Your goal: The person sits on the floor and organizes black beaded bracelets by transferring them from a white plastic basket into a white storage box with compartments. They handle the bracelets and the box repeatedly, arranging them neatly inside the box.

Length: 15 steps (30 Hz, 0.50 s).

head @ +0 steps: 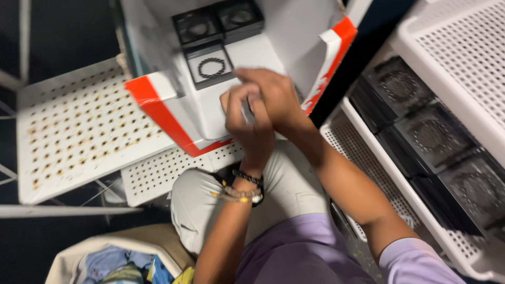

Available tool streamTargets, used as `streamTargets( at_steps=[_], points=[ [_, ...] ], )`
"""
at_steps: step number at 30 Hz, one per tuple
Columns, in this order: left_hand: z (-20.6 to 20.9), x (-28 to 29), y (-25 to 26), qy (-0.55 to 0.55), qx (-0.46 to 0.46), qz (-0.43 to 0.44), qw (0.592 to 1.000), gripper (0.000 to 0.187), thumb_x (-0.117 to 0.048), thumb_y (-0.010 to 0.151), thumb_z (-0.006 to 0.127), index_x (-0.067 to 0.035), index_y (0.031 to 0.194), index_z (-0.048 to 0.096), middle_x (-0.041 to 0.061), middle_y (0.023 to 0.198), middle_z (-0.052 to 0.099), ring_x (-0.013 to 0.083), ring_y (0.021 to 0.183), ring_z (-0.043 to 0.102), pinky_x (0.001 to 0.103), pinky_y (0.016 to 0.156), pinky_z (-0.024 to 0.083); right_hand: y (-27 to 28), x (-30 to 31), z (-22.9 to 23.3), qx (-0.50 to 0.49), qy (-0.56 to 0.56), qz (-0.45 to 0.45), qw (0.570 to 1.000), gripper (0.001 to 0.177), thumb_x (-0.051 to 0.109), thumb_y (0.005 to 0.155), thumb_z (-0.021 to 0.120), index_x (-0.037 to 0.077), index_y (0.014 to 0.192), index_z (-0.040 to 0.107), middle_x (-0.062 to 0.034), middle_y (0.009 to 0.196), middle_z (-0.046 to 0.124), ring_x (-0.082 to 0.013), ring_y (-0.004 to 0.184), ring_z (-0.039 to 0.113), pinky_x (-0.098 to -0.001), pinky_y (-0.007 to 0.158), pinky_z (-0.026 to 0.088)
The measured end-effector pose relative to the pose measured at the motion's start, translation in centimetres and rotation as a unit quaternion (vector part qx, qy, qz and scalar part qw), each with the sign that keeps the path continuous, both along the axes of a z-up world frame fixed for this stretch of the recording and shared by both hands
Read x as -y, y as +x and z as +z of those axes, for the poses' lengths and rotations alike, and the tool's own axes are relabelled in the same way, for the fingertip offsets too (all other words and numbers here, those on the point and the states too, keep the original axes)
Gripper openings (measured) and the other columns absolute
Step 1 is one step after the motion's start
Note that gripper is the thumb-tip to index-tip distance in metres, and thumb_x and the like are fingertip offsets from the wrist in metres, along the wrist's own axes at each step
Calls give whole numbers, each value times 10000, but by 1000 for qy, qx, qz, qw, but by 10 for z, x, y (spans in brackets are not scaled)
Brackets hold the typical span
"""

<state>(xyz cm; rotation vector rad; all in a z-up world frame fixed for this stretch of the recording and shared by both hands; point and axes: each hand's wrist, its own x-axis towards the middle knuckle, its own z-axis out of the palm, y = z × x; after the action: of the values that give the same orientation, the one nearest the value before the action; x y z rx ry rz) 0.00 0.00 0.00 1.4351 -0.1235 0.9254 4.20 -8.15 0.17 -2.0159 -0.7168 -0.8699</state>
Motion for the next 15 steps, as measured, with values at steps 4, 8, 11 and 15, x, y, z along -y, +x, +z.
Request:
streamTargets(
  at_steps=[4, 8, 11, 15],
  points=[
    [-13, 23, -30, 131, 194, -21, 972, 185, -58, 877, 485, -92, 795, 647, 36, 730, 508, 247, 677, 499, 383, 788, 470, -90, 25, 21, -60, 89, -18, 994, 327, 188, 923, 560, 64, 1178, 722, -128, 953, 713, -367, 954, 716, -448, 861, 585],
    [-38, 60, -38, 149, 216, -156, 952, 105, -53, 858, 560, -42, 842, 663, 57, 763, 574, 264, 688, 563, 426, 834, 519, -125, 77, -1, -94, -3, -185, 978, 327, 136, 855, 665, 147, 1173, 742, -12, 948, 711, -245, 932, 697, -325, 866, 568],
    [-56, 82, -28, 174, 152, -235, 944, 156, -121, 963, 571, -36, 1050, 669, 113, 1005, 626, 332, 912, 620, 453, 868, 526, -142, 108, -5, -60, -59, -317, 945, 285, 119, 886, 747, 137, 1170, 761, -23, 955, 719, -267, 911, 664, -369, 813, 551],
    [-49, 93, -27, 214, 3, -321, 922, 358, -217, 1020, 537, -20, 1312, 602, 219, 1234, 612, 453, 1080, 630, 518, 955, 474, -169, 136, 7, -37, -151, -484, 861, 280, 205, 930, 861, 124, 1187, 788, -79, 963, 658, -322, 899, 600, -440, 751, 506]
  ],
)
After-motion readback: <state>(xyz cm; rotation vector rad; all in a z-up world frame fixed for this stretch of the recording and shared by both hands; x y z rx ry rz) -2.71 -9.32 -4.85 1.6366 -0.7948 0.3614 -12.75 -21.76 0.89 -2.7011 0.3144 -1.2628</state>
